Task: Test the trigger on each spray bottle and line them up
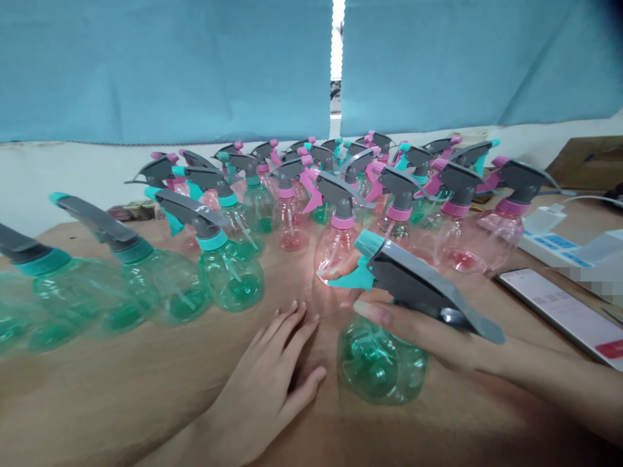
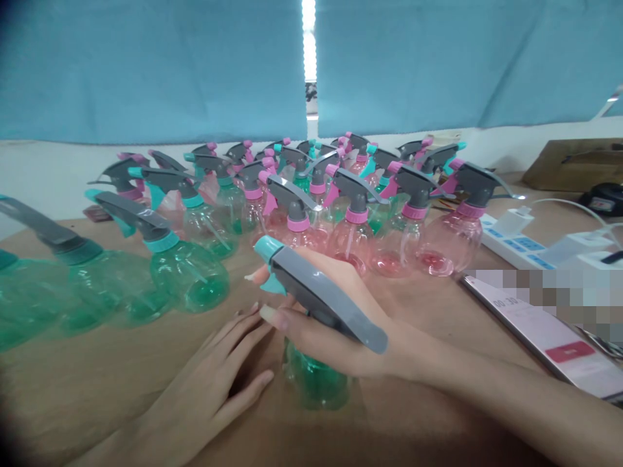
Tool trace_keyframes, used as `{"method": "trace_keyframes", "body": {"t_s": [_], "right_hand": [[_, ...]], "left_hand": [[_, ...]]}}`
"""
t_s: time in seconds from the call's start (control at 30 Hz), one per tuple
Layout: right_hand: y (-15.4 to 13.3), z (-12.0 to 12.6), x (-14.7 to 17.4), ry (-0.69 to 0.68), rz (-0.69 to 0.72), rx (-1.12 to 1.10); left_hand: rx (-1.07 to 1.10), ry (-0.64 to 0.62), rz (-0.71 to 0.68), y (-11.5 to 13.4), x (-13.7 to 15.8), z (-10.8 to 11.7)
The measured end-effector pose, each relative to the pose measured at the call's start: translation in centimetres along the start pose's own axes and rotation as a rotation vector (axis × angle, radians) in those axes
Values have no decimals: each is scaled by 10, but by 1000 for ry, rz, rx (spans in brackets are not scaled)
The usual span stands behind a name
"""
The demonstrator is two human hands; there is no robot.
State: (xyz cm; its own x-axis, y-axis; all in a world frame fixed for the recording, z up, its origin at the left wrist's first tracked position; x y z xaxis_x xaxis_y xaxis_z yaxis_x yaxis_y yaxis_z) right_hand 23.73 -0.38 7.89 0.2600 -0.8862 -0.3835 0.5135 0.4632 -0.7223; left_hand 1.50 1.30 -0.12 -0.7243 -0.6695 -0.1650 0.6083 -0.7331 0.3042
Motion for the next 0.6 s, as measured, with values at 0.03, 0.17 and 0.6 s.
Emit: {"method": "trace_keyframes", "body": {"t_s": [0.03, 0.17, 0.6], "right_hand": [[-1, 0, 0, -4, -6, 7], [1, -1, -2, -8, 20, 19], [-5, 9, -8, 32, 223, 49]], "left_hand": [[-6, 3, -3, 0, 0, 0], [-37, 32, -32, -2, 1, -2], [-62, 52, -49, -3, 1, -3]]}}
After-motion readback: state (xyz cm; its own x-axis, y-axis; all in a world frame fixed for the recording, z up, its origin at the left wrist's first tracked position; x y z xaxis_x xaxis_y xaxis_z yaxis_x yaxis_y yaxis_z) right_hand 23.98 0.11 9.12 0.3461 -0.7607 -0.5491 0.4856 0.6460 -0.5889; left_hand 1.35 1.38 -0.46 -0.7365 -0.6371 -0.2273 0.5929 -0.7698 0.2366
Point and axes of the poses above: each hand's wrist, its own x-axis away from the middle knuckle, its own z-axis out of the back of the hand, y = z × x, the point moved 1 cm from there along -x, towards the middle knuckle, and after that the axes turned 5 degrees about x, right-handed, at the moved point
